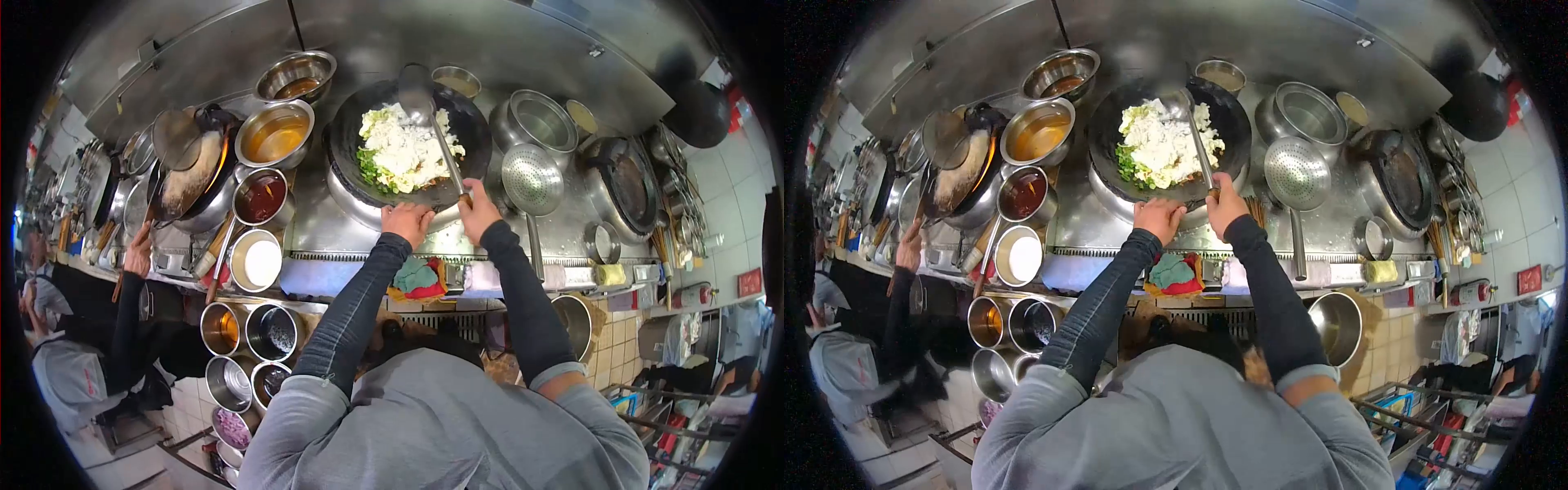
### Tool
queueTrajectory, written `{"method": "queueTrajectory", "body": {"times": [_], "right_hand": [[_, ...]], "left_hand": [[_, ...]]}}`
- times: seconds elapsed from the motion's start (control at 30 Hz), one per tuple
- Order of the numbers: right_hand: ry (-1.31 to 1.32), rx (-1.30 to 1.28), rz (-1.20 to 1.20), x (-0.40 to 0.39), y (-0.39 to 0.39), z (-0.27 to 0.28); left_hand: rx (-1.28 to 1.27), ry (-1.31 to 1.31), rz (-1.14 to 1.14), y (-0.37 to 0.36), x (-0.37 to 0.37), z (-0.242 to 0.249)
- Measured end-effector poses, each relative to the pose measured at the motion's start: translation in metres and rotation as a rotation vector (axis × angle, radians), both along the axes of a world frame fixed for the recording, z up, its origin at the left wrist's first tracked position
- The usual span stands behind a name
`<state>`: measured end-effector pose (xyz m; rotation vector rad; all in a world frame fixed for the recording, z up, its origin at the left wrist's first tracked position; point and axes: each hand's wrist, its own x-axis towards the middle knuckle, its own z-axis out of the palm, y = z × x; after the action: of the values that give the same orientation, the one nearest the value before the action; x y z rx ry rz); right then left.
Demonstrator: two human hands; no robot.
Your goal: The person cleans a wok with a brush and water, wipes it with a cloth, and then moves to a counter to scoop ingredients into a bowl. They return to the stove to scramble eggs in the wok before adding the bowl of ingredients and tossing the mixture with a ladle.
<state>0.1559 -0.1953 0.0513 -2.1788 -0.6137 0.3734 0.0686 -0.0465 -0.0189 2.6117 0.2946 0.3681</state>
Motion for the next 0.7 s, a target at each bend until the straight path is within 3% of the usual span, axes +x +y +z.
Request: {"method": "queueTrajectory", "body": {"times": [0.07,0.13,0.17,0.2,0.27,0.33,0.37,0.4,0.47,0.5,0.57,0.7], "right_hand": [[0.471,0.271,-0.021,-0.034,-0.020,0.039],[0.938,0.646,-0.053,-0.064,-0.051,0.039],[1.149,0.806,-0.019,-0.071,-0.066,0.026],[1.141,0.808,-0.014,-0.061,-0.068,0.003],[1.414,0.869,-0.091,-0.051,-0.075,-0.047],[0.861,0.534,-0.091,-0.026,-0.048,-0.048],[0.725,0.332,-0.160,-0.028,-0.030,-0.013],[0.495,0.218,-0.104,-0.019,-0.018,-0.015],[-0.566,-0.068,-0.061,-0.018,-0.008,-0.042],[-0.440,-0.203,-0.087,-0.031,-0.007,-0.034],[-0.322,-0.432,-0.074,-0.050,-0.017,-0.039],[-0.347,-0.364,0.055,-0.073,-0.071,-0.009]], "left_hand": [[0.013,-0.045,0.023,0.001,0.003,-0.001],[0.009,-0.021,0.008,0.004,0.004,-0.010],[-0.018,-0.033,-0.001,0.005,0.002,-0.013],[-0.046,-0.048,-0.009,0.006,0.003,-0.012],[-0.039,0.035,-0.020,0.006,-0.003,-0.007],[-0.022,0.121,-0.038,0.008,-0.002,0.005],[-0.028,0.096,-0.036,0.008,-0.001,0.005],[-0.025,0.093,-0.036,0.008,-0.001,0.007],[0.089,0.094,-0.107,0.009,0.003,0.014],[0.093,0.086,-0.111,0.009,0.005,0.009],[-0.007,-0.231,-0.188,0.011,0.009,-0.013],[-0.038,-0.345,-0.208,0.022,0.017,-0.030]]}}
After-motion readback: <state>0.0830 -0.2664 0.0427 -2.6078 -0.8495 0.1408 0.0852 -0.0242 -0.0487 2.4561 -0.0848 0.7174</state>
